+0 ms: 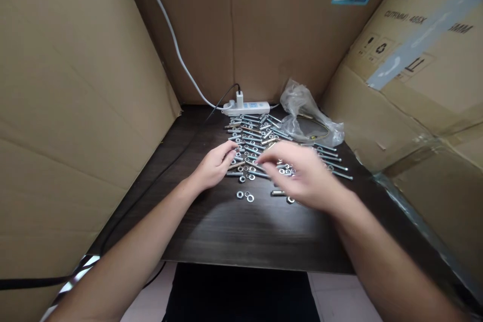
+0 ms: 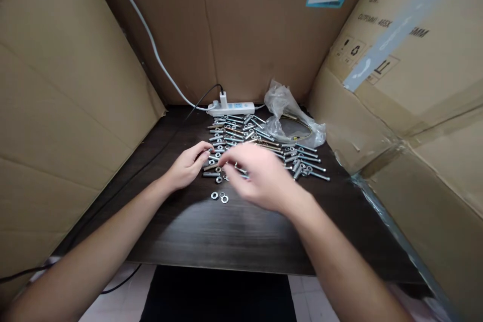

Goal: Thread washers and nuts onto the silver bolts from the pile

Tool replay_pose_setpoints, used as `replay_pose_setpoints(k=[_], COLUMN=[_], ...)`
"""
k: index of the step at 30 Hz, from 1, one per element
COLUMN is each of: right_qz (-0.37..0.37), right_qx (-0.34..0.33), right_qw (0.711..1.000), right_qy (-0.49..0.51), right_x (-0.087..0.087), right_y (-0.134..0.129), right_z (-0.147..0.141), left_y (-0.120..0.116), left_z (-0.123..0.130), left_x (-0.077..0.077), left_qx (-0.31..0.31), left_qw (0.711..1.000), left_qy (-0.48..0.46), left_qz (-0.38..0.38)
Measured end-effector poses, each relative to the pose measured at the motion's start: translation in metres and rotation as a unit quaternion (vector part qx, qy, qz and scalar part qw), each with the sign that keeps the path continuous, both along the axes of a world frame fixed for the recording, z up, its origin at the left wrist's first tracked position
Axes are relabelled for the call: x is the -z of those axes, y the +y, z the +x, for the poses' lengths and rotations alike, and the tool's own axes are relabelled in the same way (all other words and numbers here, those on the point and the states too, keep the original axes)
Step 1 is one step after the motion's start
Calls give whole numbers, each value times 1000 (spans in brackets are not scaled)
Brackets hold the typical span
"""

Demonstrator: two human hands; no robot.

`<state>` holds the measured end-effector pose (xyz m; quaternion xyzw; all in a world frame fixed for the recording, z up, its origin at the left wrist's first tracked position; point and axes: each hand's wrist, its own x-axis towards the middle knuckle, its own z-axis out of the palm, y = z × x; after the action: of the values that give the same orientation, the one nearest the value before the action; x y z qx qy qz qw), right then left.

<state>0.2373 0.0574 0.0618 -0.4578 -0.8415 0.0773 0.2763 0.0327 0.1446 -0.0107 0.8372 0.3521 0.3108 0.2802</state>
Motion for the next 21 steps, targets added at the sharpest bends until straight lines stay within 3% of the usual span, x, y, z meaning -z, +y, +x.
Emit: replay_pose_setpoints(k=[4,7,12,21], right_qz=[-48,-71,-137,-189], right_qx=[-37,-31,-15,-37], right_qw=[994,992,983,973], right_qy=[-89,-99,-124,-124], right_x=[36,53,56,62], right_y=[14,15,5,2], right_z=[-21,-20,-11,-16], left_y=[2,4,7,10], left_z=[-1,-2,-4,-6], left_x=[3,5,7,6], left_qx=[9,11,6,-13], left_qw=[1000,1000,1000,999], left_qy=[0,2,22,42], left_qz=[-1,-3,1,-3])
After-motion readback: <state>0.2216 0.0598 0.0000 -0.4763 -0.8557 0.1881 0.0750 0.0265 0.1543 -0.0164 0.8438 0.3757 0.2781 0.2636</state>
